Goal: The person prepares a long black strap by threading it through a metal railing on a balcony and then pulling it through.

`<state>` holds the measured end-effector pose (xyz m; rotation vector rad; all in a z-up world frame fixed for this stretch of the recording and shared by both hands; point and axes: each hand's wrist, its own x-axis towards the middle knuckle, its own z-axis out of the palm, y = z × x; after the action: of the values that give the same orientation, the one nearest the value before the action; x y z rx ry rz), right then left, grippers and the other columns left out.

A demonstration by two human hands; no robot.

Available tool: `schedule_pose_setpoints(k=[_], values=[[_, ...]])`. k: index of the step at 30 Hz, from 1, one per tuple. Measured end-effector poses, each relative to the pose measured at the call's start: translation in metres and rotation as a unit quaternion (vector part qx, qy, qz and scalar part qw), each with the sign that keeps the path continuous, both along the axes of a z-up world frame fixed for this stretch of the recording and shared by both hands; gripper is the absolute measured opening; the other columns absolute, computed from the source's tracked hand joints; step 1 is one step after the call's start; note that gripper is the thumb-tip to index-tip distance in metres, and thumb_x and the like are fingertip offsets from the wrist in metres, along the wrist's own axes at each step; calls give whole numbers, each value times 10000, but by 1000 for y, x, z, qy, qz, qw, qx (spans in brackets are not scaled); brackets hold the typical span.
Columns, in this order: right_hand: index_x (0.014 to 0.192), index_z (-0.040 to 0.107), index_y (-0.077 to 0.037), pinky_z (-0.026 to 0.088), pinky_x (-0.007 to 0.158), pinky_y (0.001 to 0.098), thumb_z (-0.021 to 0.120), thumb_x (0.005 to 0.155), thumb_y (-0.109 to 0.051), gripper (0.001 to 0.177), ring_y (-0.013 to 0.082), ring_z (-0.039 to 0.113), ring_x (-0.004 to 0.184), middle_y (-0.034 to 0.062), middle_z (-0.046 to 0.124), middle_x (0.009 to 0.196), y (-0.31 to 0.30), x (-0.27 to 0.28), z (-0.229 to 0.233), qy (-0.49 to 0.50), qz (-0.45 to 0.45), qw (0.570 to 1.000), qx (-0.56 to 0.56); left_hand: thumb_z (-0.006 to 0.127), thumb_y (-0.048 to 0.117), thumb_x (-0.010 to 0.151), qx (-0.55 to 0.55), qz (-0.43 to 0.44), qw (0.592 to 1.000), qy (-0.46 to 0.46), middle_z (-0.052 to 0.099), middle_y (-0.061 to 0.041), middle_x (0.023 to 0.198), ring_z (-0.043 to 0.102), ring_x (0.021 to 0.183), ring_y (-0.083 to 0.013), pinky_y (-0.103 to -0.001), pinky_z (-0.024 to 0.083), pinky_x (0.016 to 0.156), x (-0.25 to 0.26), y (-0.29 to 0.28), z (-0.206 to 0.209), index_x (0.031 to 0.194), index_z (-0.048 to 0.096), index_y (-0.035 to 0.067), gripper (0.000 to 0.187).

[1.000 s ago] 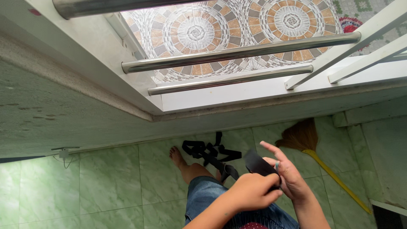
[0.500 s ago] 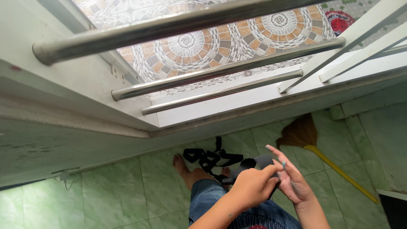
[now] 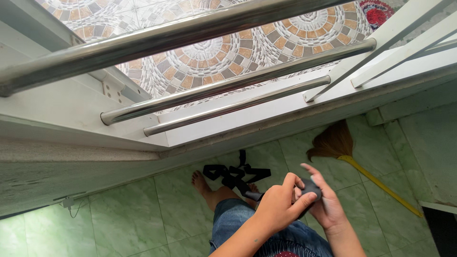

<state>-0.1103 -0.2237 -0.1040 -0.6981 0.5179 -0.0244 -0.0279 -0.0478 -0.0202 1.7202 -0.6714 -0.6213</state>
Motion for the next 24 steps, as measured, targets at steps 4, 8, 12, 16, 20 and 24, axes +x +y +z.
schedule_pose_setpoints(k=[4, 8, 12, 16, 20, 24], values=[[1272, 451, -93, 455, 625, 325, 597, 1024, -347, 384, 166, 504, 705, 53, 486, 818, -14, -6, -3, 9, -123, 965, -232, 699, 516, 917, 135, -112, 982, -72, 660, -188, 735, 662, 718, -411, -502, 512, 630, -3, 0, -11, 1085, 542, 32, 536], [1221, 436, -74, 401, 585, 289, 661, 1015, -392, 440, 128, 444, 656, 16, 465, 786, -21, -8, 1, -52, -153, 911, -380, 648, 385, 977, 138, -198, 966, -96, 675, -161, 804, 672, 791, -398, -502, 511, 683, -9, -2, -21, 1016, 577, 49, 345], [1469, 383, -99, 444, 613, 271, 622, 982, -516, 685, 127, 540, 712, 34, 553, 840, -28, -5, 22, -104, -116, 914, -374, 649, 270, 1011, -3, -155, 978, -136, 655, -131, 953, 645, 991, -337, -445, 515, 846, -2, 5, -5, 1039, 609, 56, 220], [1656, 167, -139, 511, 682, 284, 584, 961, -541, 905, 179, 664, 826, 115, 651, 1094, -26, 4, 41, -143, -63, 906, -392, 686, 214, 998, -106, -90, 973, -187, 640, -137, 1236, 579, 1271, -365, -433, 512, 1050, 14, 23, 52, 1118, 609, 58, 211], [1659, 62, -100, 522, 995, 365, 571, 1048, -393, 847, 228, 658, 1125, 191, 637, 1272, -20, 13, 43, -197, 5, 873, -445, 732, 163, 936, -117, 1, 926, -359, 518, -160, 1535, 495, 1452, -429, -463, 463, 1191, 35, 34, 125, 1182, 685, 85, 262], [1679, 28, -102, 466, 1011, 355, 624, 998, -221, 913, 204, 598, 1179, 135, 524, 1374, -15, 24, 34, -171, 36, 889, -424, 731, 133, 949, -100, 112, 880, -450, 506, -155, 1562, 503, 1433, -393, -439, 454, 1205, 59, 36, 180, 1039, 590, 47, 188]])
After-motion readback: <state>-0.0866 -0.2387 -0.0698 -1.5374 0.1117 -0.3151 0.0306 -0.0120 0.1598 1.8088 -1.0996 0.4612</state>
